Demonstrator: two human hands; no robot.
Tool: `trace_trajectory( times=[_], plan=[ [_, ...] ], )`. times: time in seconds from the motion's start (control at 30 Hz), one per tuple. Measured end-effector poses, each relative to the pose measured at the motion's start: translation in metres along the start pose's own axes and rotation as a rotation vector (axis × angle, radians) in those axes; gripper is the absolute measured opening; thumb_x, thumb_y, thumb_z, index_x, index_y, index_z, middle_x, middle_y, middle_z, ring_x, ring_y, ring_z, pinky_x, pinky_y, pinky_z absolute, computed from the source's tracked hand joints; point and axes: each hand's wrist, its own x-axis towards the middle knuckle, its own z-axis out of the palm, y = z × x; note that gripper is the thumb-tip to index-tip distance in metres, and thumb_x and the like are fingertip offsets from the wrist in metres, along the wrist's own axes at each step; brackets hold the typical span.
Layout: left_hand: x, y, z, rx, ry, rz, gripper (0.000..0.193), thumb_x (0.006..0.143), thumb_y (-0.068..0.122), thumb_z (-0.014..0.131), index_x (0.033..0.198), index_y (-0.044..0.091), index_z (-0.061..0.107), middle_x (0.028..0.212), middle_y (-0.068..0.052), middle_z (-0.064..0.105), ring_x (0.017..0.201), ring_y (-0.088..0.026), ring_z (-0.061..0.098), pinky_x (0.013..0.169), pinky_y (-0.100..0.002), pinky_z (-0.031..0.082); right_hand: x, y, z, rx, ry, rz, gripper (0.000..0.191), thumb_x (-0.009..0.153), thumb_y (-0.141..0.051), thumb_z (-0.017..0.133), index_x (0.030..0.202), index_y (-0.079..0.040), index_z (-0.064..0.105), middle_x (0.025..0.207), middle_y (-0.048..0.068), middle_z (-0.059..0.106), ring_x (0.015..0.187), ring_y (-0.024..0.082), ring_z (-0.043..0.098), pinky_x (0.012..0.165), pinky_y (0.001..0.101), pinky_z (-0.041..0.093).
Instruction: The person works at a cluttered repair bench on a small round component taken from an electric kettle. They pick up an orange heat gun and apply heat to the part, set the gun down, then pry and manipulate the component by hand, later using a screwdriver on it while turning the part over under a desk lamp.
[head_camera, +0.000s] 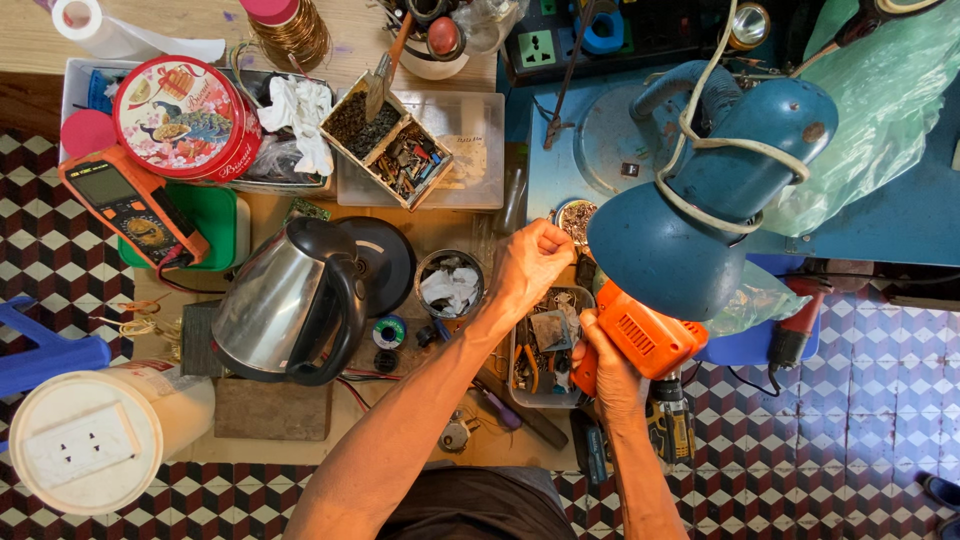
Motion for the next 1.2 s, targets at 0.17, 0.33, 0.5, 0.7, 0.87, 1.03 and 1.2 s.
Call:
trace_trajectory(
  times=[0.17, 0.33, 0.5, 0.7, 0.87, 1.03, 1.2],
  plan=[
    [-0.001, 0.0, 0.0, -0.013, 0.004, 0.013, 0.012, 0.085, 0.011, 0.076, 0.096, 0.005, 0.073, 0.083, -0.005, 0.077, 0.073, -0.013, 0.072, 0.065, -0.026, 0.059, 0.003, 0.01, 0.0, 0.016, 0.01, 0.015, 0.022, 0.09, -0.024, 0.075, 0.103, -0.007, 0.07, 0.064, 0.002, 0.061, 0.049, 0.01, 0.055, 0.045, 0.0245, 0.046],
    [0.001, -0.004, 0.001, -0.066, -0.009, 0.056, 0.012, 0.085, 0.01, 0.075, 0.096, 0.004, 0.072, 0.083, -0.006, 0.076, 0.074, -0.012, 0.071, 0.067, -0.026, 0.058, 0.004, 0.015, -0.001, -0.011, 0.035, 0.042, 0.024, 0.089, -0.027, 0.075, 0.104, -0.008, 0.07, 0.064, 0.001, 0.061, 0.049, 0.009, 0.052, 0.045, 0.0237, 0.043],
    [0.001, -0.005, -0.001, -0.085, -0.022, 0.073, 0.013, 0.086, 0.009, 0.074, 0.097, 0.004, 0.072, 0.084, -0.006, 0.076, 0.076, -0.012, 0.072, 0.069, -0.026, 0.059, 0.004, 0.013, -0.001, -0.031, 0.035, 0.044, 0.025, 0.089, -0.028, 0.075, 0.103, -0.008, 0.071, 0.063, 0.001, 0.06, 0.049, 0.009, 0.053, 0.045, 0.024, 0.044],
    [0.001, 0.0, -0.004, -0.039, -0.045, 0.039, 0.014, 0.086, 0.01, 0.075, 0.098, 0.004, 0.073, 0.085, -0.006, 0.076, 0.076, -0.013, 0.072, 0.068, -0.027, 0.059, 0.003, 0.009, 0.003, -0.003, 0.037, 0.005, 0.024, 0.089, -0.025, 0.076, 0.103, -0.006, 0.07, 0.064, 0.001, 0.061, 0.051, 0.01, 0.055, 0.046, 0.0235, 0.045],
    [0.001, 0.003, -0.006, -0.062, -0.089, 0.025, 0.014, 0.089, 0.011, 0.073, 0.101, 0.003, 0.072, 0.088, -0.008, 0.076, 0.078, -0.015, 0.072, 0.07, -0.027, 0.06, 0.001, 0.007, 0.003, 0.007, 0.043, 0.013, 0.023, 0.088, -0.024, 0.075, 0.102, -0.007, 0.07, 0.064, 0.002, 0.061, 0.05, 0.01, 0.055, 0.045, 0.0243, 0.045],
    [-0.002, -0.001, -0.003, -0.073, -0.137, 0.04, 0.013, 0.089, 0.011, 0.074, 0.099, 0.002, 0.071, 0.088, -0.008, 0.075, 0.079, -0.015, 0.072, 0.07, -0.027, 0.061, 0.003, 0.008, 0.004, 0.023, 0.023, 0.025, 0.022, 0.09, -0.024, 0.075, 0.103, -0.007, 0.07, 0.064, 0.001, 0.061, 0.051, 0.009, 0.056, 0.045, 0.0238, 0.046],
    [-0.003, -0.008, 0.004, -0.135, -0.071, 0.028, 0.014, 0.09, 0.01, 0.075, 0.1, 0.001, 0.071, 0.087, -0.009, 0.074, 0.077, -0.016, 0.069, 0.067, -0.028, 0.058, 0.003, 0.005, 0.007, 0.014, 0.017, 0.01, 0.022, 0.09, -0.025, 0.074, 0.103, -0.007, 0.07, 0.063, 0.002, 0.06, 0.048, 0.01, 0.054, 0.044, 0.0244, 0.045]
  ],
)
